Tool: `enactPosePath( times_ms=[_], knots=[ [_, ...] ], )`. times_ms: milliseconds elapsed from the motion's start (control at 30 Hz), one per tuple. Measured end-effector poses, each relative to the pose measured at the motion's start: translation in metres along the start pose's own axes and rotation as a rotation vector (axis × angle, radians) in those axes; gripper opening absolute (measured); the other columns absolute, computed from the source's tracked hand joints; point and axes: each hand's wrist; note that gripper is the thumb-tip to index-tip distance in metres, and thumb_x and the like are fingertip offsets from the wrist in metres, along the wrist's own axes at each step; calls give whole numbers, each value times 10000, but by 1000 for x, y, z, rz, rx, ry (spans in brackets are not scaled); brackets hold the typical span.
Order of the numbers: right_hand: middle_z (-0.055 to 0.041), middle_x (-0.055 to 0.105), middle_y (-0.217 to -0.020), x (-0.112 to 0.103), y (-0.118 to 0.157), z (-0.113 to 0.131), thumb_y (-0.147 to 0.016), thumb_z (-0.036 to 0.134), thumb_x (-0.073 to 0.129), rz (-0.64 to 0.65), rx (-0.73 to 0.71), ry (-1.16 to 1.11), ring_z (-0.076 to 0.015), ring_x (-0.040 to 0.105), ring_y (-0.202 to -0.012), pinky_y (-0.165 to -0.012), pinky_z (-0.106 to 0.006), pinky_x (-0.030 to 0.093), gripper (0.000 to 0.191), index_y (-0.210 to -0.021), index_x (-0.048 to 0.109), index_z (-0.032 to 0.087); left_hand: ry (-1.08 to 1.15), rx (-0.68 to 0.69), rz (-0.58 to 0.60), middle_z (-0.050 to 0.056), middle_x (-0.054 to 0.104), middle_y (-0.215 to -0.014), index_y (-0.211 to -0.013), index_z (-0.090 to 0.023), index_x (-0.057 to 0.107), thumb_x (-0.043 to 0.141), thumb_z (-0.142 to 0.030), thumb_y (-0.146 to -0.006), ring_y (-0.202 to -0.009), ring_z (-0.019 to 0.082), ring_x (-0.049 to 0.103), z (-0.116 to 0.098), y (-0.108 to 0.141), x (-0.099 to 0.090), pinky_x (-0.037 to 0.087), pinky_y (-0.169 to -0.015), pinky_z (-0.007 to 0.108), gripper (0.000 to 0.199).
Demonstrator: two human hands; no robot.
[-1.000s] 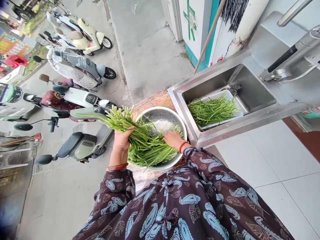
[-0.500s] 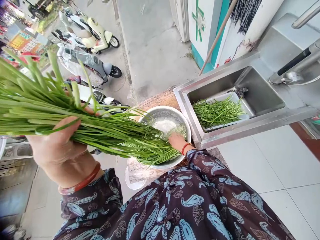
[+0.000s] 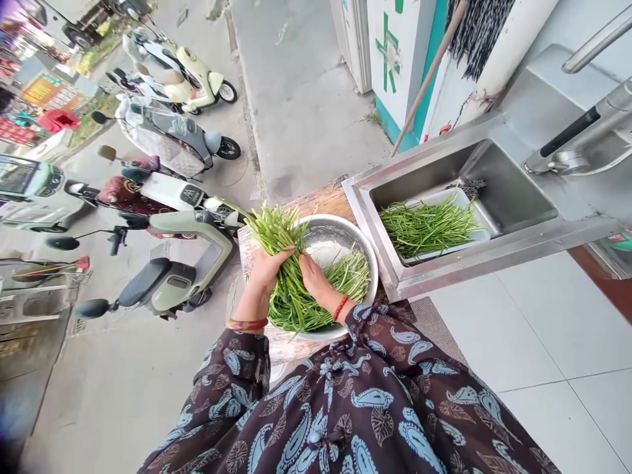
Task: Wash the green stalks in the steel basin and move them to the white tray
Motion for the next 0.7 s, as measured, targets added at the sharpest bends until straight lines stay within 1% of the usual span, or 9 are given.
enactPosePath(
  times_ms=[100,167,233,333,400,467,567,633,700],
  knots=[
    [-109,609,-1443,9,11,-7,-1046,625,151,-75,13,33,-227,508,-1399,-1218,-428,364,685,-1470,514,228,-91,5,82,116,692,-1165,-1271,-145,607,875,-402,-641,-1148,308,641,19,8,8,519,-1027,423,731],
    [-104,648,-1383,8,17,-8,-1059,567,136,-71,25,64,-244,535,-1367,-1197,-447,394,641,-1456,528,252,-187,24,110,125,679,-1192,-1278,-149,609,908,-393,-593,-1191,335,616,21,12,7,514,-1038,440,787],
    [-94,644,-1390,5,22,-1,-1063,546,143,-29,5,83,-242,515,-1391,-1214,-443,376,623,-1454,533,260,-247,30,115,102,694,-1116,-1189,-163,654,903,-355,-584,-1127,329,639,12,13,1,531,-1005,446,681],
    [-65,644,-1389,-2,25,16,-1059,556,250,107,-102,83,-236,539,-1370,-1201,-416,398,563,-1431,559,267,-289,91,134,48,702,-940,-1018,-174,691,857,-284,-599,-954,278,669,-16,11,-12,554,-934,412,464],
    [-60,658,-1359,-11,26,23,-1053,532,328,191,-193,83,-235,592,-1300,-1157,-407,446,505,-1399,586,269,-347,162,151,28,699,-882,-1013,-179,691,839,-253,-599,-887,258,672,-32,8,-15,556,-906,390,445],
    [-81,656,-1350,-27,29,19,-1048,480,372,184,-229,110,-235,638,-1218,-1108,-413,487,468,-1399,584,257,-498,201,157,26,703,-869,-1128,-196,674,830,-253,-617,-872,274,686,-35,3,-10,553,-897,394,537],
    [-130,634,-1371,-59,41,-5,-1013,400,457,55,-129,249,-242,691,-1079,-1031,-456,534,475,-1456,524,242,-881,162,135,86,719,-944,-1349,-203,573,806,-271,-668,-933,344,705,-7,-13,4,538,-911,441,723],
    [-143,637,-1354,-80,53,-23,-991,348,485,-15,-59,381,-243,700,-1017,-999,-482,548,477,-1455,521,243,-1125,90,156,157,720,-1012,-1409,-164,523,763,-259,-713,-986,378,704,28,-28,14,526,-924,463,743],
    [-142,647,-1323,-94,65,-36,-984,292,474,-43,-48,489,-241,699,-1006,-1001,-487,548,447,-1421,550,240,-1295,28,235,217,712,-1042,-1405,-114,518,674,-234,-785,-1010,383,705,68,-40,24,518,-931,472,650]
  ],
)
Point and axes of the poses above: each hand's wrist, its own y-axis away from the middle knuckle, its own x-axis out of the palm, z = x × y
